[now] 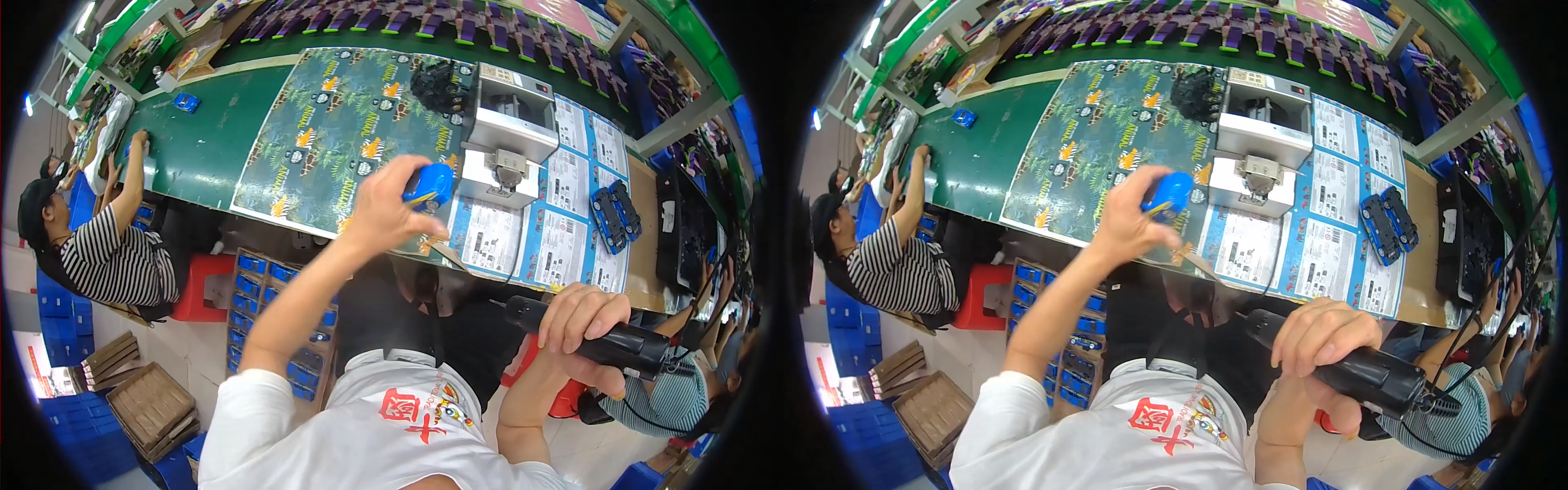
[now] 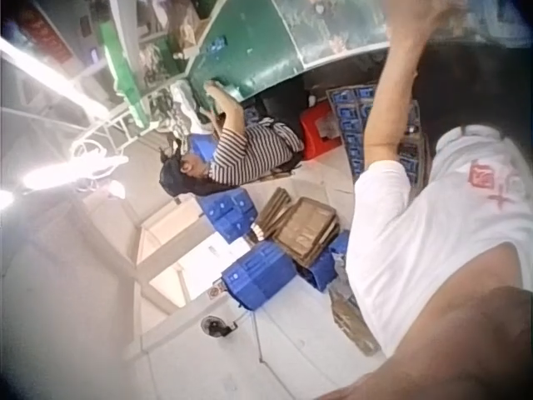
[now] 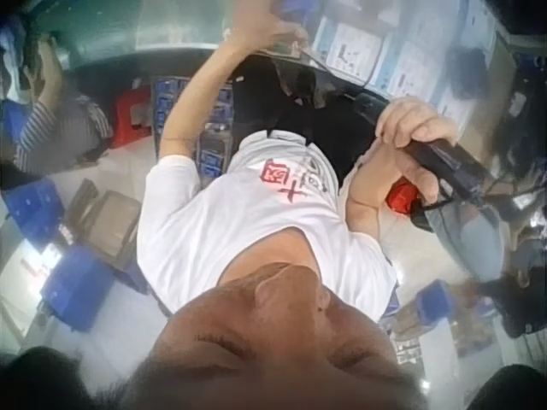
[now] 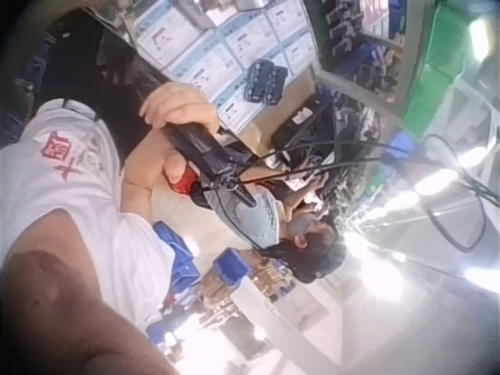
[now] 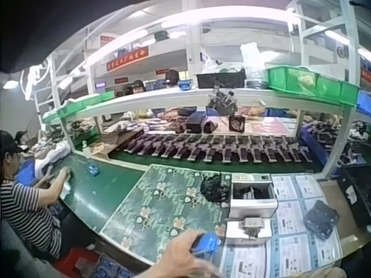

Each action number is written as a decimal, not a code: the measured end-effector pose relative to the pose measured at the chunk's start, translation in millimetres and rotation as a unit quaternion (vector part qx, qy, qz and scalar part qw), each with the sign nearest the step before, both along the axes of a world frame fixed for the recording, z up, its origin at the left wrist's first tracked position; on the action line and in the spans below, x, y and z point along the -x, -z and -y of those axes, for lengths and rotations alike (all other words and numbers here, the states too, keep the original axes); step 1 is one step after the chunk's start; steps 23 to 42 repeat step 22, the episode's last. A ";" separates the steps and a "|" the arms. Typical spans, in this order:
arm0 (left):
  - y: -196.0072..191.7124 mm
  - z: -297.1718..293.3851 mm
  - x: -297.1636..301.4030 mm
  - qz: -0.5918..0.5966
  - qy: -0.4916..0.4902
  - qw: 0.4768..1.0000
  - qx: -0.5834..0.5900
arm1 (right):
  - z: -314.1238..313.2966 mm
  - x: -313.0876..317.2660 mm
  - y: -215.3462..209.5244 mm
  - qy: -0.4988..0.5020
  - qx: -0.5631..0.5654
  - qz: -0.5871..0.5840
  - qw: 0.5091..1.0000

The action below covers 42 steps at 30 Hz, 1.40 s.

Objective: The person assembles a toy car by installing a circuit board and plastic parts into a plastic chassis, then securing them with screws using an electric screwdriver.

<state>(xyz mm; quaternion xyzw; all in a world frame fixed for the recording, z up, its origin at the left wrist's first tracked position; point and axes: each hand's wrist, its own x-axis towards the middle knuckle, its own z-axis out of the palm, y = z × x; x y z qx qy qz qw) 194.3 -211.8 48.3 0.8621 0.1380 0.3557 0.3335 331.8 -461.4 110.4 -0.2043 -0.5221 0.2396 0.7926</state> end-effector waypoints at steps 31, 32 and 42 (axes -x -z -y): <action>21.2 -138.1 90.0 0.173 0.109 0.761 0.615 | -37.7 2.7 34.4 0.211 0.130 -0.073 0.966; 21.2 -138.1 90.0 0.173 0.109 0.761 0.615 | -37.7 2.7 34.4 0.211 0.130 -0.073 0.966; 21.2 -138.1 90.0 0.173 0.109 0.761 0.615 | -37.7 2.7 34.4 0.211 0.130 -0.073 0.966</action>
